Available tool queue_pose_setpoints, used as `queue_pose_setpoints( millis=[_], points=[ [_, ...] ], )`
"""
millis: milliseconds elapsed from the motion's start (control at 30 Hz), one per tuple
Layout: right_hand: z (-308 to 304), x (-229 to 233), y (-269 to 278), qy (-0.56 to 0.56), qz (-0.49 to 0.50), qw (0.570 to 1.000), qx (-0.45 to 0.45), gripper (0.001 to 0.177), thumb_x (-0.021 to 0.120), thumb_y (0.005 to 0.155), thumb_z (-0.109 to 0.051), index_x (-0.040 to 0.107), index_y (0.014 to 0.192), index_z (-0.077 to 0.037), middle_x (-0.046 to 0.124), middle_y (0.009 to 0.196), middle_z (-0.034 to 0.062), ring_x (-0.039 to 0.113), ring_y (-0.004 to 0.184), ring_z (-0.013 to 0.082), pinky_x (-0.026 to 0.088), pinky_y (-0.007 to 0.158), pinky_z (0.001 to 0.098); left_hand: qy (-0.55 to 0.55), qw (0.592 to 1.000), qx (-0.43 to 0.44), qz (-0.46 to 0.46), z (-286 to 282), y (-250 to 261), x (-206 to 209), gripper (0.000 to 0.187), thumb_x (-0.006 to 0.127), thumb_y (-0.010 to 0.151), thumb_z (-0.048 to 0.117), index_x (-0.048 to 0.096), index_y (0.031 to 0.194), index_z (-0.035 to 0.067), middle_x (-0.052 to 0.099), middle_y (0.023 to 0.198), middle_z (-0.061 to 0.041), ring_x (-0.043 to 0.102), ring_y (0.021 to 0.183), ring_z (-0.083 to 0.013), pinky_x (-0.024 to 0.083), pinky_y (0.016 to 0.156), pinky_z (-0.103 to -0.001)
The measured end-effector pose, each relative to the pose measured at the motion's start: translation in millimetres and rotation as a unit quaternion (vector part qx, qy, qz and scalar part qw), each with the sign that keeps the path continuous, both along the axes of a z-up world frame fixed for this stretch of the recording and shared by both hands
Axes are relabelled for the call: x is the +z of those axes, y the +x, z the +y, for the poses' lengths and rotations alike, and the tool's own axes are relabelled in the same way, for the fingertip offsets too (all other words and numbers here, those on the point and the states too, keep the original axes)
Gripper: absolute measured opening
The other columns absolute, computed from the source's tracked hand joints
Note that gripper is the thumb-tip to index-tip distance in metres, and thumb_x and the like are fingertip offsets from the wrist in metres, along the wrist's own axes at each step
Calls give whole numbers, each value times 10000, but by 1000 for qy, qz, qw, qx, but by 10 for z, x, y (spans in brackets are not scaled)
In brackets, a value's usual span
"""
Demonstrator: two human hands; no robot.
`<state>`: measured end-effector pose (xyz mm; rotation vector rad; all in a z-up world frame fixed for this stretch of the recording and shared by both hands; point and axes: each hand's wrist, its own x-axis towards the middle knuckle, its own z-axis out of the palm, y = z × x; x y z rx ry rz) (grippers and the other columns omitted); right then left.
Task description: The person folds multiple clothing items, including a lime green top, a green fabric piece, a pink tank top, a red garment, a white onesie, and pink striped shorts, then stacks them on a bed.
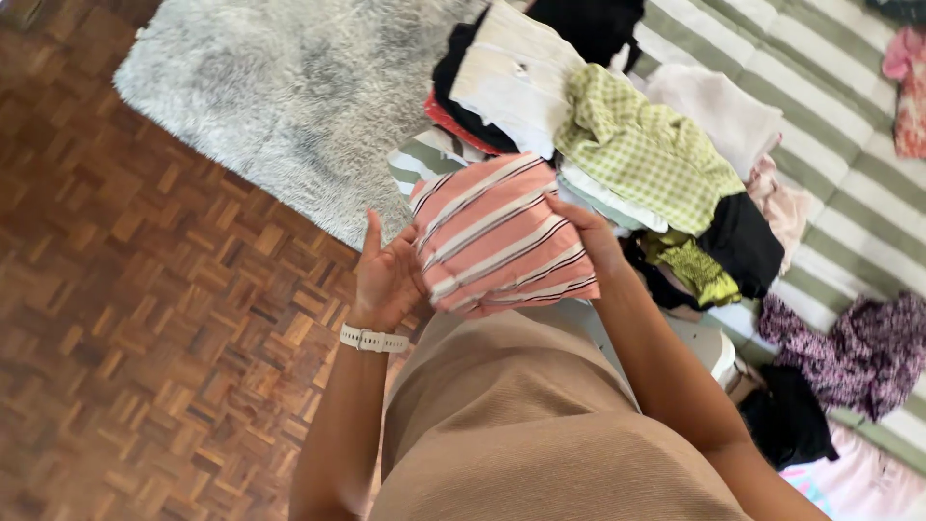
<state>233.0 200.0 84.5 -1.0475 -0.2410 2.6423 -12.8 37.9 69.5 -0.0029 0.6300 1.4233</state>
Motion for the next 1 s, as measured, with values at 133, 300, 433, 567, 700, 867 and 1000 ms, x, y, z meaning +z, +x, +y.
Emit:
queue_pose_setpoints(
  millis=[133, 300, 433, 567, 700, 867, 1000],
  points=[
    [-30, 100, 201, 56, 57, 992, -94, 543, 644, 1007, -325, 575, 1437, -1, 694, 1357, 195, 706, 1175, 347, 552, 1053, 539, 73, 993, -95, 8, 209, 265, -8, 951, 332, 957, 837, 393, 1597, 136, 606, 1473, -177, 589, 1281, -407, 474, 1023, -597],
    [-38, -4, 410, 25, 139, 978, -152, 590, 611, 1054, -350, 526, 1503, 23, 647, 1439, 215, 658, 1259, 369, 499, 1111, 539, -3, 994, -107, -25, 714, 814, 13, 804, 511, 990, 648, 376, 1610, 153, 528, 1571, -93, 541, 1414, -303, 473, 1128, -600],
    [136, -48, 757, 64, 126, 971, -194, 613, 598, 1041, -364, 509, 1522, 4, 613, 1489, 192, 627, 1323, 357, 476, 1148, 535, -12, 991, -128, 28, 1164, 999, 88, 763, 634, 982, 519, 410, 1581, 103, 550, 1567, -126, 599, 1393, -276, 532, 1146, -500],
    [534, -63, 1203, 149, 78, 952, -257, 648, 630, 1034, -389, 490, 1561, -37, 584, 1544, 161, 606, 1378, 330, 467, 1184, 515, 11, 984, -154, 87, 1839, 1263, 124, 724, 706, 980, 432, 498, 1502, -24, 641, 1455, -173, 663, 1287, -285, 587, 1063, -462],
    [1037, -404, 1556, 200, 20, 919, -339, 566, 664, 1023, -325, 521, 1514, -82, 652, 1439, 117, 651, 1286, 283, 536, 1108, 483, 4, 976, -188, 110, 2533, 1496, -195, 639, 751, 961, 360, 561, 1409, -52, 699, 1357, -170, 704, 1192, -278, 619, 1003, -450],
    [1444, -1291, 1548, 231, -99, 909, -332, 410, 666, 1055, -199, 566, 1432, -73, 695, 1319, 54, 673, 1192, 180, 574, 1036, 386, -25, 939, -140, 313, 3017, 1482, -1035, 524, 767, 996, 266, 602, 1383, -46, 715, 1296, -132, 700, 1110, -192, 594, 945, -362],
    [1373, -1657, 1505, 171, -110, 923, -327, 405, 655, 1048, -228, 582, 1418, -80, 689, 1272, 70, 675, 1125, 184, 584, 955, 384, -43, 668, -109, 735, 2776, 1617, -762, 538, 709, 1018, 281, 518, 1433, -5, 622, 1365, -248, 616, 1229, -375, 509, 1015, -454]
  ],
)
